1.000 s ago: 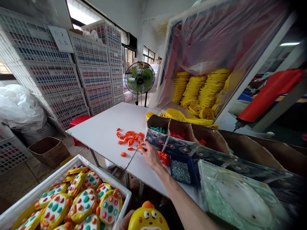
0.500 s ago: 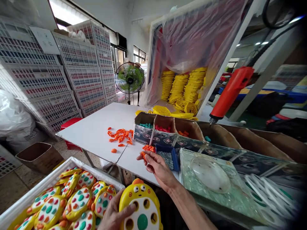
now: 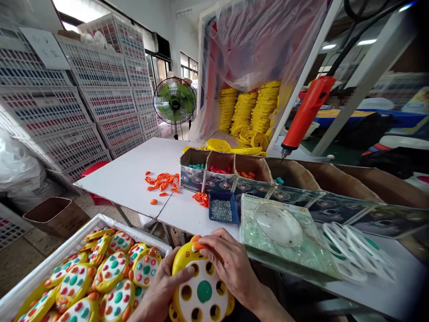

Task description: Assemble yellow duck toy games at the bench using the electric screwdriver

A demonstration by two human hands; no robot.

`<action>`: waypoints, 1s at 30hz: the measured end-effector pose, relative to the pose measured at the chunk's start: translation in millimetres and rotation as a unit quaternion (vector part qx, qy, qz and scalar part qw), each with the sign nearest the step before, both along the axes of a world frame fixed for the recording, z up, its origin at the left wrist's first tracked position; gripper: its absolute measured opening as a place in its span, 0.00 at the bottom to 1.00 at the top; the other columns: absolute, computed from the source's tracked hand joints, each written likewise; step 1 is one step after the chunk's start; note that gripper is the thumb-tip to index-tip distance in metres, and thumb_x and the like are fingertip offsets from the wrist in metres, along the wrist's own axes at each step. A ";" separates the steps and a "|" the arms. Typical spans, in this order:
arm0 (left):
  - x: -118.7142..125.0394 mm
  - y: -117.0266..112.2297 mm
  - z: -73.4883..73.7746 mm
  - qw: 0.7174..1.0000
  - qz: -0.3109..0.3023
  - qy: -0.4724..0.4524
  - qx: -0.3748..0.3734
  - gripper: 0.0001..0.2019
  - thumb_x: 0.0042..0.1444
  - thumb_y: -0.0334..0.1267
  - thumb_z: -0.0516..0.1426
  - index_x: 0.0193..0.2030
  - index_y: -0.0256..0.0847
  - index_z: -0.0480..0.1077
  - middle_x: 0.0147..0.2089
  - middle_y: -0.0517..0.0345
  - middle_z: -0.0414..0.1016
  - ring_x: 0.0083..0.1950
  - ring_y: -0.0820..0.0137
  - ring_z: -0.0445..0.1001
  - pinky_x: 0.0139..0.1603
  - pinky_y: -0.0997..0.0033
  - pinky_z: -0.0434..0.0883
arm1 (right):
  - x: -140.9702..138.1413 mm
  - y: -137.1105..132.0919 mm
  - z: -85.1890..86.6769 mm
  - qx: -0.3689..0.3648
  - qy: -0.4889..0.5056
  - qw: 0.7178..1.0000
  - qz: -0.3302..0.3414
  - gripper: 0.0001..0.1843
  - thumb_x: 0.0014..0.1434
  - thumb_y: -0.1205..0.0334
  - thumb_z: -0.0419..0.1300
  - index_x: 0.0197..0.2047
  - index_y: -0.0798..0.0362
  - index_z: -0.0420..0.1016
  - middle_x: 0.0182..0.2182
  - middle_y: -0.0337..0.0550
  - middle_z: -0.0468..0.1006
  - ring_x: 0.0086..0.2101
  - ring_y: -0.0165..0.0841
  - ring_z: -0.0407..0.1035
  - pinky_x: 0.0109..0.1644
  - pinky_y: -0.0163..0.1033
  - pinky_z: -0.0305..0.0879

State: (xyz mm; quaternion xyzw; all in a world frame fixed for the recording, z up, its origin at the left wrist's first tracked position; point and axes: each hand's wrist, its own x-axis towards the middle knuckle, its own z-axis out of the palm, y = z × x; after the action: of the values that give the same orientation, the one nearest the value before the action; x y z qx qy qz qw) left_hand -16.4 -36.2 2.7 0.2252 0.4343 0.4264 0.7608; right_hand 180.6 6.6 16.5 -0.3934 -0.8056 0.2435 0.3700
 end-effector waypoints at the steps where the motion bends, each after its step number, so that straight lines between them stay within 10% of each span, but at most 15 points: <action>1: 2.3 -0.1 -0.2 1.000 -0.002 -0.013 -0.002 0.32 0.52 0.36 0.70 0.62 0.41 0.65 0.46 0.50 0.86 0.42 0.57 0.86 0.40 0.65 0.80 | 1.0 -3.1 -2.7 0.035 -0.014 0.999 0.002 0.12 0.71 0.61 0.58 0.55 0.48 0.76 0.47 0.44 0.85 0.45 0.37 0.73 0.48 0.43 0.76; 8: 14.1 -0.1 -0.1 0.999 -0.004 -0.040 -0.016 0.28 0.50 0.36 0.72 0.56 0.39 0.69 0.44 0.48 0.86 0.41 0.56 0.86 0.40 0.64 0.80 | 4.2 -12.7 -8.8 0.132 -0.013 0.991 -0.033 0.10 0.69 0.67 0.59 0.51 0.48 0.75 0.53 0.44 0.81 0.52 0.39 0.71 0.57 0.49 0.76; 21: 13.9 -1.9 13.4 0.997 -0.081 -0.015 0.008 0.26 0.50 0.41 0.71 0.55 0.42 0.70 0.47 0.50 0.86 0.44 0.56 0.86 0.42 0.65 0.80 | 25.5 -8.3 15.6 -0.271 0.078 0.959 0.010 0.21 0.60 0.57 0.68 0.57 0.46 0.78 0.58 0.43 0.79 0.59 0.41 0.71 0.68 0.47 0.66; 30: 14.2 -0.8 15.8 0.996 -0.090 0.005 -0.011 0.30 0.46 0.41 0.74 0.55 0.42 0.71 0.43 0.53 0.87 0.41 0.60 0.86 0.41 0.68 0.79 | 28.9 -6.8 -3.4 -0.499 0.255 0.828 0.017 0.38 0.42 0.54 0.79 0.56 0.48 0.76 0.50 0.42 0.81 0.50 0.41 0.74 0.55 0.43 0.70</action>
State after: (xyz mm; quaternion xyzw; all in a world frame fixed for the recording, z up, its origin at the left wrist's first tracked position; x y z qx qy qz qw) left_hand -2.2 -37.0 18.5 0.2569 0.4206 0.3505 0.7964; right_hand 209.5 -0.2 13.1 -0.4347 -0.4584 0.7099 0.3113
